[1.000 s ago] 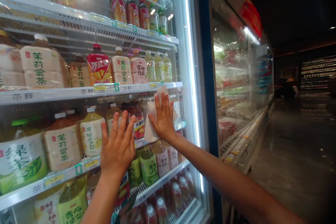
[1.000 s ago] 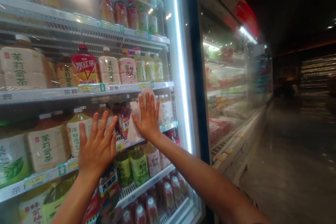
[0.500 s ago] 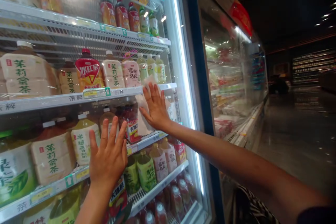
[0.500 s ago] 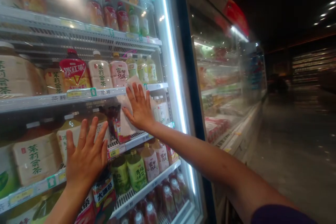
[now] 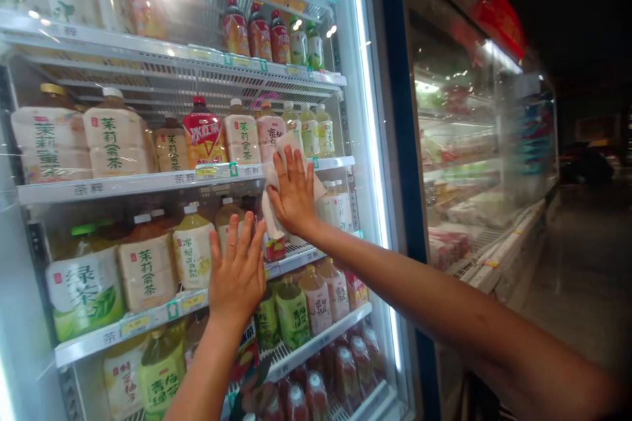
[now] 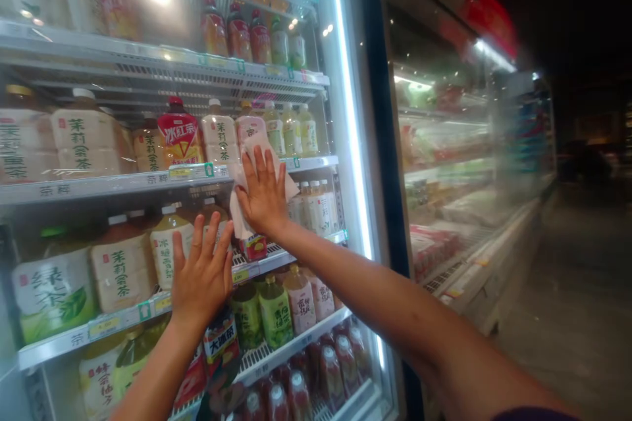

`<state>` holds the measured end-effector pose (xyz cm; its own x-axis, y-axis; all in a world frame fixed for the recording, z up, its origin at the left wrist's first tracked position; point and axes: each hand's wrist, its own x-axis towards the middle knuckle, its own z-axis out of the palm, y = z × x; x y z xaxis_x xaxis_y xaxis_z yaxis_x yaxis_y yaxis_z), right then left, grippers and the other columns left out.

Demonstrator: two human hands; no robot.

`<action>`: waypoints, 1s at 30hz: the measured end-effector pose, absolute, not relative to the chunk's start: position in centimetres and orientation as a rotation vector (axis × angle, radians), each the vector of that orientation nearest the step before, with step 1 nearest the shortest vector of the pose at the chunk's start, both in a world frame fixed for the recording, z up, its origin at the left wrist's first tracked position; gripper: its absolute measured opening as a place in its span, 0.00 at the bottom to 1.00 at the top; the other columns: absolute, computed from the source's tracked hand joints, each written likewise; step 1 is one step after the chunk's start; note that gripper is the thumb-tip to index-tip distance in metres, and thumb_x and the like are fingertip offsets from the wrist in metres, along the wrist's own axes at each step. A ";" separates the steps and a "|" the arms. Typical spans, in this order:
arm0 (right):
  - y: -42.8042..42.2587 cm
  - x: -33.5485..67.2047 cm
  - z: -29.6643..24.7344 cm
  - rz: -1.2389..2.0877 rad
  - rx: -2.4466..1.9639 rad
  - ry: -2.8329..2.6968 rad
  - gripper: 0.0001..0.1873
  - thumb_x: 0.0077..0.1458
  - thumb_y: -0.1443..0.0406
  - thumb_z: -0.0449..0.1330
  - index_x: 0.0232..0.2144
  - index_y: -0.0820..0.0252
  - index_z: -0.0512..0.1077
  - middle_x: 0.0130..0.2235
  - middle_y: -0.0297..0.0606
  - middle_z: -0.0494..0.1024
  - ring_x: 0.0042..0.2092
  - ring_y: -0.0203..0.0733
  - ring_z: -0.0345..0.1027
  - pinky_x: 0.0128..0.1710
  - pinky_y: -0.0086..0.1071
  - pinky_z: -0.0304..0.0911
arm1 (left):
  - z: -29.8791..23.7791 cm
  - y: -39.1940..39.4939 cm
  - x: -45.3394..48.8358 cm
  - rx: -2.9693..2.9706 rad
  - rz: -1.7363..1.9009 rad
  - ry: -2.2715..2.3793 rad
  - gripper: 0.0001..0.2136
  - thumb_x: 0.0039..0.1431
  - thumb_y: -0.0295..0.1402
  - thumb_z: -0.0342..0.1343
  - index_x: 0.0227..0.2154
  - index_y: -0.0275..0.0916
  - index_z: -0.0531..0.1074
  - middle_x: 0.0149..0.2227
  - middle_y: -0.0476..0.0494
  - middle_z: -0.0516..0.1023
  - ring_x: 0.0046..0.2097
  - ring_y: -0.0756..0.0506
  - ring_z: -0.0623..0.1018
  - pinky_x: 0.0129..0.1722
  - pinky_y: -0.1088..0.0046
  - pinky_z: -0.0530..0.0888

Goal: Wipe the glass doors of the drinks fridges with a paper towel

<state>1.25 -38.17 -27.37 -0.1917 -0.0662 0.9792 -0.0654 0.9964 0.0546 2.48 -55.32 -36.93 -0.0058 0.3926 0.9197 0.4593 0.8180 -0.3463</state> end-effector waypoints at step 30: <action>-52.1 1.9 -25.9 -0.135 0.480 -1.778 0.36 0.69 0.53 0.48 0.72 0.59 0.45 0.76 0.41 0.38 0.76 0.51 0.22 0.73 0.61 0.24 | -37.6 -75.3 3.5 -0.565 0.028 -1.632 0.36 0.67 0.43 0.52 0.72 0.43 0.45 0.75 0.40 0.45 0.75 0.37 0.39 0.74 0.48 0.37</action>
